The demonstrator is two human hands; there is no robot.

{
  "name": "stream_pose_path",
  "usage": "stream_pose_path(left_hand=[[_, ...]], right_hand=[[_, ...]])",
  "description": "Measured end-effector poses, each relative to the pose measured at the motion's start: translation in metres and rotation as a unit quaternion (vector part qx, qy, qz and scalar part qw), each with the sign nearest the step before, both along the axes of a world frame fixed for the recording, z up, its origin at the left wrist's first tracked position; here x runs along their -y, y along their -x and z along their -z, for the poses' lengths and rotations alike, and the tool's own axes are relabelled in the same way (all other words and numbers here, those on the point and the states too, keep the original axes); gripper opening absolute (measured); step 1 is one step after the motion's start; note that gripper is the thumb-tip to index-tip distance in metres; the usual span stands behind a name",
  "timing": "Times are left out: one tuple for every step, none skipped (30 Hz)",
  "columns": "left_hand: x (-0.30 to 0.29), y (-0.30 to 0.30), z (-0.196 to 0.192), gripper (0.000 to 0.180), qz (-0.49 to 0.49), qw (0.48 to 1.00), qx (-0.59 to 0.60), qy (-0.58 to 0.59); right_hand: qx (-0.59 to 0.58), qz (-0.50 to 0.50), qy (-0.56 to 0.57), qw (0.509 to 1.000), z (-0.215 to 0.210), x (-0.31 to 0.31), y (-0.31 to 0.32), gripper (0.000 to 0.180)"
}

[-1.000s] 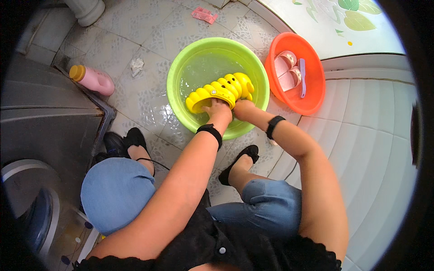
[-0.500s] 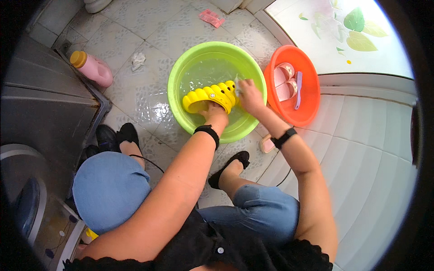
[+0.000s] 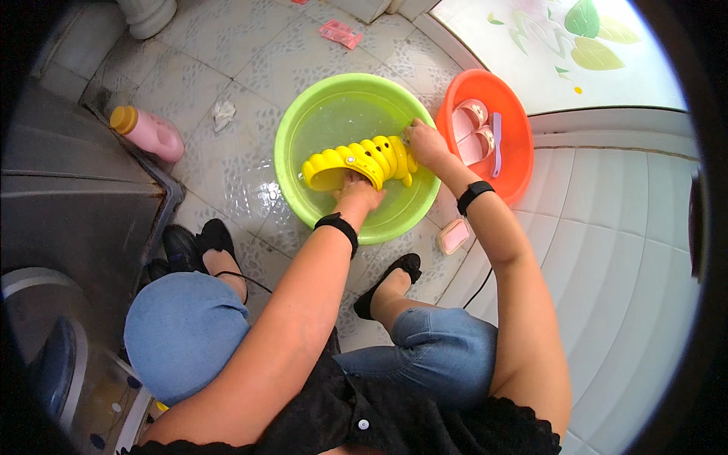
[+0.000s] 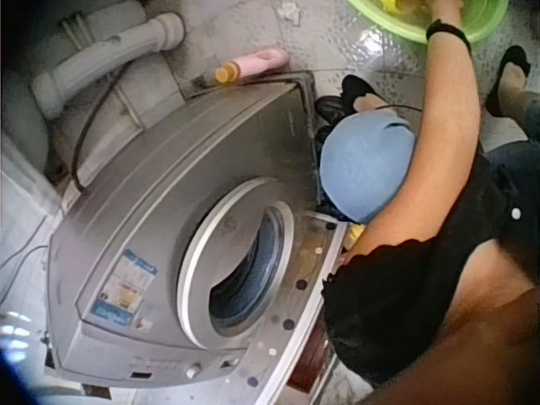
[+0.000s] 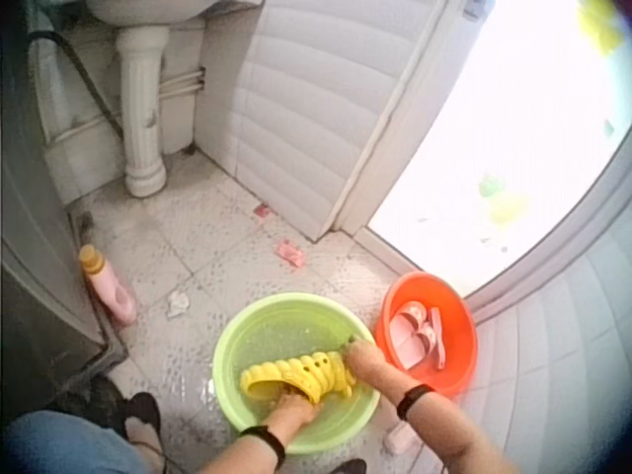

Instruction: The person washes yellow sandals and pink sandals using a cloth and soapy water in a bucket.

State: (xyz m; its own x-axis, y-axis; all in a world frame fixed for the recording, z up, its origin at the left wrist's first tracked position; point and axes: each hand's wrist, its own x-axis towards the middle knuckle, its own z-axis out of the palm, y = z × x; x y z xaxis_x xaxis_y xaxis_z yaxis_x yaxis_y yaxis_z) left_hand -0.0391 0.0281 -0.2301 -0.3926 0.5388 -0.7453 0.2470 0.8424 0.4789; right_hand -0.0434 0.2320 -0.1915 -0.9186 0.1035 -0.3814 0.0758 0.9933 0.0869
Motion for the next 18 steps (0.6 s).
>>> stream_pose_path(left_hand=[[0.005,0.001,0.011,0.082,-0.005,1.0,-0.001,0.006],[0.009,0.001,0.024,0.076,-0.032,0.997,-0.066,-0.024],[0.012,0.002,0.036,0.071,-0.057,0.988,-0.132,-0.052],[0.008,0.008,0.035,0.071,-0.052,0.988,-0.134,-0.054],[0.006,0.016,0.028,0.061,-0.135,0.979,-0.089,-0.12],[0.003,0.02,0.019,0.052,-0.216,0.958,-0.042,-0.183],[-0.004,0.02,-0.006,0.042,-0.278,0.932,-0.07,-0.22],[0.0,0.03,-0.016,0.042,-0.268,0.936,-0.077,-0.216],[0.002,0.044,-0.022,0.042,-0.24,0.952,-0.102,-0.161],[-0.001,0.054,-0.027,0.042,-0.209,0.964,-0.124,-0.108],[-0.001,0.059,-0.032,0.042,-0.173,0.97,-0.141,-0.099],[-0.003,0.058,-0.038,0.042,-0.161,0.971,-0.144,-0.099],[-0.002,0.056,-0.04,0.041,-0.157,0.97,-0.164,-0.087],[-0.001,0.054,-0.043,0.04,-0.153,0.968,-0.184,-0.075],[-0.002,0.051,-0.046,0.04,-0.143,0.97,-0.185,-0.072],[-0.005,0.044,-0.047,0.037,-0.124,0.969,-0.206,-0.061],[-0.007,0.038,-0.048,0.035,-0.105,0.967,-0.227,-0.05],[-0.009,0.032,-0.048,0.035,-0.095,0.968,-0.225,-0.049]], right_hand=[[-0.001,-0.005,0.006,1.0,0.002,0.01,0.003,0.022],[-0.054,0.057,0.066,0.995,0.006,0.022,0.003,0.025],[-0.105,0.12,0.128,0.979,0.008,0.032,0.005,0.029],[-0.108,0.125,0.126,0.978,0.007,0.023,0.004,0.029],[-0.105,0.132,0.194,0.966,0.007,0.009,0.002,0.032],[-0.104,0.139,0.262,0.949,0.008,-0.003,0.001,0.036],[-0.091,0.134,0.233,0.959,0.007,-0.015,-0.005,0.034],[-0.099,0.141,0.24,0.956,0.008,-0.012,-0.001,0.034],[-0.064,0.14,0.241,0.958,0.008,-0.008,0.001,0.033],[-0.029,0.142,0.24,0.96,0.011,-0.012,-0.001,0.031],[-0.036,0.152,0.242,0.958,0.014,-0.014,-0.002,0.031],[0.0,0.159,0.261,0.952,0.017,-0.015,-0.003,0.03],[0.038,0.163,0.285,0.944,0.02,-0.011,-0.005,0.029],[0.035,0.171,0.291,0.941,0.021,-0.008,-0.007,0.029],[0.056,0.214,0.326,0.919,0.021,-0.008,-0.01,0.029],[0.078,0.258,0.358,0.894,0.023,-0.011,-0.017,0.029],[0.032,0.169,0.341,0.924,0.025,-0.015,-0.021,0.03],[0.031,0.178,0.344,0.922,0.028,-0.017,-0.023,0.03]])
